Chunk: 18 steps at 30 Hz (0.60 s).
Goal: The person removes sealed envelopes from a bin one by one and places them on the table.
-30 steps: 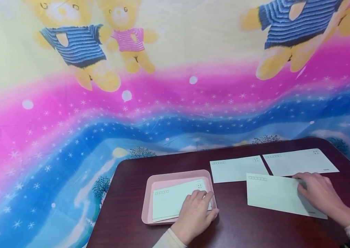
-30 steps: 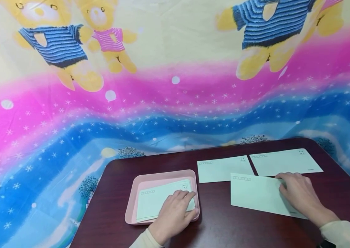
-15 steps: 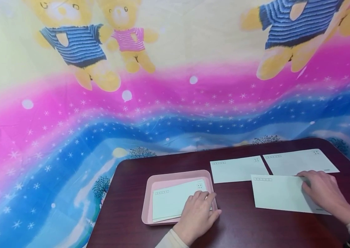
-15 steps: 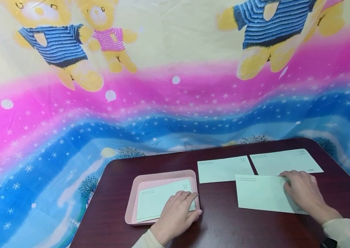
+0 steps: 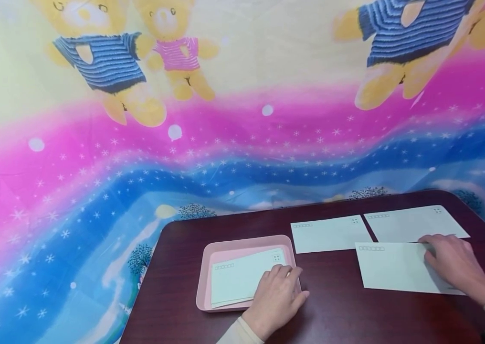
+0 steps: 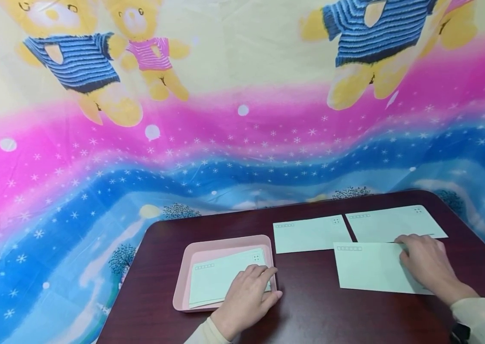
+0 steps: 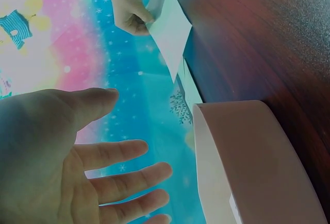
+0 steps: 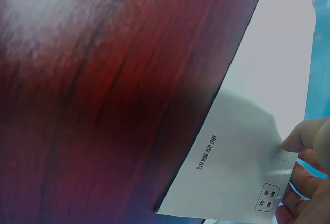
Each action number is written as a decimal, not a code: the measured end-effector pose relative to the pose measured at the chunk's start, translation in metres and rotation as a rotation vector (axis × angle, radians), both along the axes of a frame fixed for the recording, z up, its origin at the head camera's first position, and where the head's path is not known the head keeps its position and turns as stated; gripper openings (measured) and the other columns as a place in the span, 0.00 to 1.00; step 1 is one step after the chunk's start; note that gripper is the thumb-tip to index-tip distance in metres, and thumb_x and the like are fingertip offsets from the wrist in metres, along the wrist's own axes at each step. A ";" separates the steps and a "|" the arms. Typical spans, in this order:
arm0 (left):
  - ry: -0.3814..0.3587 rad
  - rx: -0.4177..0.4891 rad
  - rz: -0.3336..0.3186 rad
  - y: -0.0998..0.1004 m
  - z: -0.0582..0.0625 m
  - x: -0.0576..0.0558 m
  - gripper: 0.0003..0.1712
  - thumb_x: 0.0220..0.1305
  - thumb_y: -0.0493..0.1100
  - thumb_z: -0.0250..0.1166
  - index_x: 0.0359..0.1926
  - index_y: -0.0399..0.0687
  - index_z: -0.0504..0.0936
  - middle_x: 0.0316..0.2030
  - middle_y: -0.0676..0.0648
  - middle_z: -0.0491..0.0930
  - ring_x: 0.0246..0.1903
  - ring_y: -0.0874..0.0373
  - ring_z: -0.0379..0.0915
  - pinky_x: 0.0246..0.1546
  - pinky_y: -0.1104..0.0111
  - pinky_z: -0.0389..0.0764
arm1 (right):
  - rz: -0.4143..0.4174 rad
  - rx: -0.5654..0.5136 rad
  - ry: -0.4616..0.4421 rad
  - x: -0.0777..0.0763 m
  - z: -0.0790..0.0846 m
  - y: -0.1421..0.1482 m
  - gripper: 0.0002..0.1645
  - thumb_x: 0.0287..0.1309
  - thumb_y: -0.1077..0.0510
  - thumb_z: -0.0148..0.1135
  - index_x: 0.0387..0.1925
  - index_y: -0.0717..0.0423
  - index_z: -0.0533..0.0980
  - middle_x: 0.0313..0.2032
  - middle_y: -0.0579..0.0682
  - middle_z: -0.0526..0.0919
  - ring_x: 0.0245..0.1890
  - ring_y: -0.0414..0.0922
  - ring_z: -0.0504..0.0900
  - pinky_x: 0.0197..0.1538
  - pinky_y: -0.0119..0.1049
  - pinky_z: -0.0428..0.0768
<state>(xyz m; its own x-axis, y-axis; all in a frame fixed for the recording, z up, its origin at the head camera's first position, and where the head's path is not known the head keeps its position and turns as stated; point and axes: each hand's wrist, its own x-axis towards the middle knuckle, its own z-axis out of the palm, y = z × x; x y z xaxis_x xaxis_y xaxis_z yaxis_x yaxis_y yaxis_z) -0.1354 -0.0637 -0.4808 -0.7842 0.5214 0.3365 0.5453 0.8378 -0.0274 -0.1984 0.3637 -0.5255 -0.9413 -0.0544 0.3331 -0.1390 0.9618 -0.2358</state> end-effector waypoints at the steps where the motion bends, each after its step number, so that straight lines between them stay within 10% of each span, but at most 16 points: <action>1: -0.002 -0.001 0.000 0.000 0.000 0.000 0.25 0.65 0.61 0.66 0.57 0.55 0.81 0.49 0.54 0.84 0.50 0.59 0.78 0.43 0.67 0.78 | -0.001 0.004 0.001 0.000 0.000 0.001 0.15 0.43 0.70 0.64 0.38 0.68 0.83 0.39 0.72 0.85 0.34 0.68 0.80 0.34 0.61 0.71; 18: -0.019 -0.012 -0.028 0.009 0.000 0.001 0.26 0.66 0.61 0.65 0.58 0.54 0.81 0.49 0.54 0.85 0.50 0.59 0.78 0.43 0.68 0.77 | -0.043 0.035 -0.045 -0.007 0.000 0.014 0.15 0.43 0.71 0.64 0.38 0.71 0.82 0.38 0.73 0.84 0.33 0.67 0.80 0.33 0.60 0.71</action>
<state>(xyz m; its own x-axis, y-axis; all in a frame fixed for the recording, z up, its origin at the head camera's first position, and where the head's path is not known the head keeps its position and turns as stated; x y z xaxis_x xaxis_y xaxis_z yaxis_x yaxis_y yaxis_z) -0.1349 -0.0545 -0.4811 -0.7754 0.5471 0.3155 0.5690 0.8219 -0.0267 -0.2055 0.3782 -0.5254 -0.9570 -0.0248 0.2890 -0.0878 0.9743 -0.2074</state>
